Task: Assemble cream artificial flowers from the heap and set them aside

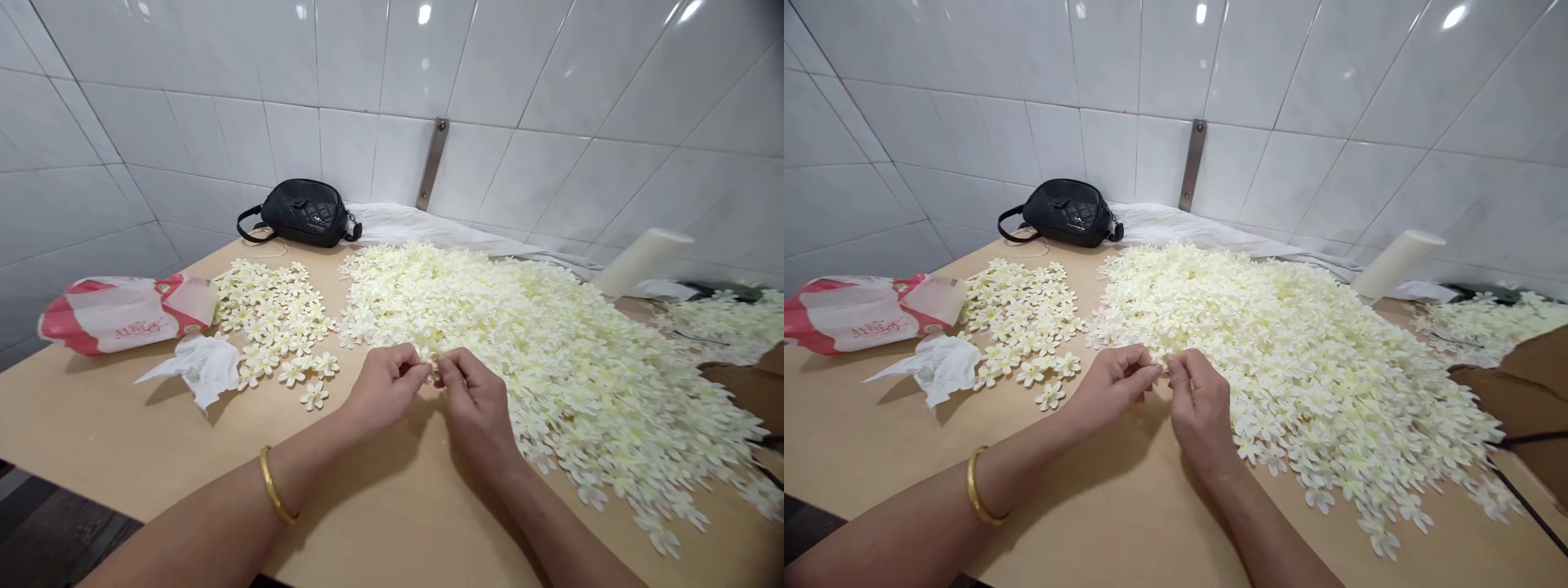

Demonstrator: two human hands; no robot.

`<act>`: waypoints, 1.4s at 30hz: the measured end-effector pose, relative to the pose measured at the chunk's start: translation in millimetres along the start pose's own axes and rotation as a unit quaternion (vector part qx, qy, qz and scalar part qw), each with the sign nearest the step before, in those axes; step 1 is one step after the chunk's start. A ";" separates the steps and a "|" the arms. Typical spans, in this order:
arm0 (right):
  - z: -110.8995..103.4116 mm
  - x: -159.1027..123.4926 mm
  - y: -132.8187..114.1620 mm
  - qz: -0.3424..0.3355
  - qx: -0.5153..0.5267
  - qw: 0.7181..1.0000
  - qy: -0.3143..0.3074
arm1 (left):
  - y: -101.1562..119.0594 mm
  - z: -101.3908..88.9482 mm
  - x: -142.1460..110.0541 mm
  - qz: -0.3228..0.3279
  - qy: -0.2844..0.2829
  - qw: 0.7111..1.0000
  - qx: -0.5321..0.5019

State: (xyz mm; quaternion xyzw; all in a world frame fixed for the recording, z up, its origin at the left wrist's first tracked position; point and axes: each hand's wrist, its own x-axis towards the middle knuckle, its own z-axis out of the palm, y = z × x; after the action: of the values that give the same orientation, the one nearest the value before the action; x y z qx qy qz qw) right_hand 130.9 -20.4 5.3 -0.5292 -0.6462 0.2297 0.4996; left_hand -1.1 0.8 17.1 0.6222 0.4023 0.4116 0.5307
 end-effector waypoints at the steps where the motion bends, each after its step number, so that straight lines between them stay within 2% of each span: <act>1: 0.5 0.8 -1.2 0.050 0.071 0.996 -0.028 | 0.7 -2.1 0.7 -0.024 -0.047 0.997 -0.051; 3: 1.1 1.9 -3.9 0.114 0.199 0.969 -0.093 | 1.0 -6.4 2.7 -0.057 -0.121 0.980 -0.147; 5: 0.8 2.1 -5.9 0.120 0.231 0.961 -0.098 | 0.2 -8.9 4.6 -0.069 -0.138 0.968 -0.200; 8: -0.8 1.4 -5.8 0.093 0.156 0.983 -0.018 | -0.4 -8.0 5.8 -0.085 -0.110 0.973 -0.184; 9: -1.4 1.3 -5.0 0.089 0.140 0.986 -0.010 | 0.0 -6.8 5.6 -0.086 -0.099 0.978 -0.160; 12: -3.1 1.8 -1.5 0.097 0.147 0.983 -0.045 | 1.6 -2.7 4.3 -0.074 -0.091 0.989 -0.096; 14: -3.8 2.1 0.2 0.105 0.147 0.982 -0.047 | 1.6 -1.0 4.0 -0.072 -0.088 0.989 -0.092; 17: -3.8 1.5 0.2 0.106 0.131 0.985 -0.030 | -1.1 -1.1 4.7 -0.099 -0.066 0.982 -0.144; 20: -1.6 0.3 -1.8 0.103 0.139 0.984 -0.035 | -4.3 -2.9 5.6 -0.129 -0.065 0.963 -0.226; 22: 0.9 0.1 -2.8 0.119 0.187 0.974 -0.049 | -5.7 -3.8 5.9 -0.145 -0.070 0.944 -0.287; 25: 4.5 0.3 -1.3 0.164 0.283 0.942 -0.078 | -6.7 -3.4 6.3 -0.165 -0.074 0.922 -0.342; 27: 5.7 0.2 2.0 0.186 0.300 0.933 -0.072 | -6.9 -2.2 6.4 -0.166 -0.063 0.926 -0.332; 29: 5.6 -0.1 6.1 0.194 0.282 0.939 -0.032 | -6.5 -0.9 5.9 -0.161 -0.054 0.937 -0.305; 32: 4.3 -0.2 10.2 0.187 0.254 0.949 0.022 | -5.0 0.7 4.3 -0.152 -0.078 0.950 -0.263; 34: 3.9 0.3 10.0 0.182 0.258 0.949 0.024 | -4.2 1.3 3.4 -0.144 -0.093 0.955 -0.244; 36: 4.8 0.9 7.3 0.193 0.291 0.937 0.003 | -4.1 1.5 3.0 -0.136 -0.099 0.954 -0.247; 40: 9.0 1.5 0.5 0.245 0.378 0.892 -0.045 | -5.8 1.8 3.3 -0.127 -0.107 0.947 -0.274; 42: 10.3 1.7 0.3 0.258 0.397 0.879 -0.053 | -6.6 2.0 3.4 -0.119 -0.115 0.947 -0.276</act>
State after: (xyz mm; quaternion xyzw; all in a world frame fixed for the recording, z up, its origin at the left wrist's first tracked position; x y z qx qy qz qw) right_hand 122.0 -16.4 1.7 -0.4213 -0.3665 0.6160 0.5556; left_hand 1.6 4.1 10.6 0.4416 0.2805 0.3660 0.7697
